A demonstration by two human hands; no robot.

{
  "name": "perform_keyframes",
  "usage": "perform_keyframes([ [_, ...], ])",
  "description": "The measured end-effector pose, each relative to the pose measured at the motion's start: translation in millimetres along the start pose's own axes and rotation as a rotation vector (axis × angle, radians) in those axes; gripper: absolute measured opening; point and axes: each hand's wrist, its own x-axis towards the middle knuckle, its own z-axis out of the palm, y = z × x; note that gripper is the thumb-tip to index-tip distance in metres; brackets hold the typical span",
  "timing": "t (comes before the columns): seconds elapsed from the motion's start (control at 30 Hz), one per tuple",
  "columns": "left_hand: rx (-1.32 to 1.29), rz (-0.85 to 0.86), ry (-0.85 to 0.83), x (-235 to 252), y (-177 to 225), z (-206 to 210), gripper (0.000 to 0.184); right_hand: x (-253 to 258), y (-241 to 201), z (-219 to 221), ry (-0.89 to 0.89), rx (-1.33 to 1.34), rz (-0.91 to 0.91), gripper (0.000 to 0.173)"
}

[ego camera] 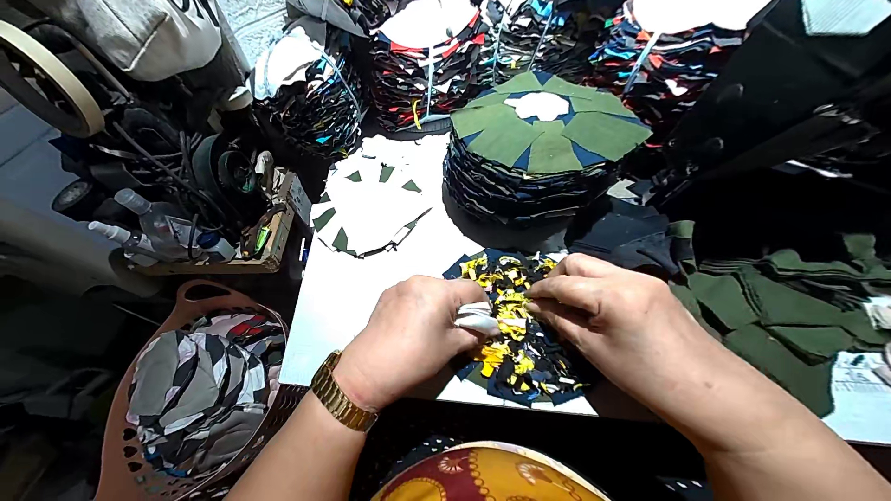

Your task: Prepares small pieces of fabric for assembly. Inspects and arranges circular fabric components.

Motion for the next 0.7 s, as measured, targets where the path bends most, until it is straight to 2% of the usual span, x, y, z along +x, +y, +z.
perform_keyframes([
  [0.1,0.078,0.013,-0.042,-0.7,1.2,2.6,0.005,6.0,-7.2,1.6,0.016,0.007,-0.021,0.013],
  [0.27,0.070,0.024,-0.020,-3.3,-1.7,-2.2,0.005,6.3,-12.2,16.0,0.056,0.003,-0.049,0.012],
  [0.37,-0.021,0.000,0.054,-2.9,-6.8,-9.1,0.010,4.6,-12.3,11.3,0.060,0.016,-0.042,0.019],
  [0.5,0.033,-0.089,0.197,7.7,-9.4,-14.2,0.013,12.3,-14.7,-2.8,0.137,-0.016,-0.040,0.022],
  [0.6,0.068,-0.162,0.156,24.6,-13.5,-10.4,0.017,14.9,-4.4,5.7,0.083,-0.071,-0.039,0.021],
  [0.7,0.107,-0.153,0.091,33.9,-13.9,-4.9,0.016,14.2,0.9,17.3,0.051,-0.098,-0.049,0.021],
])
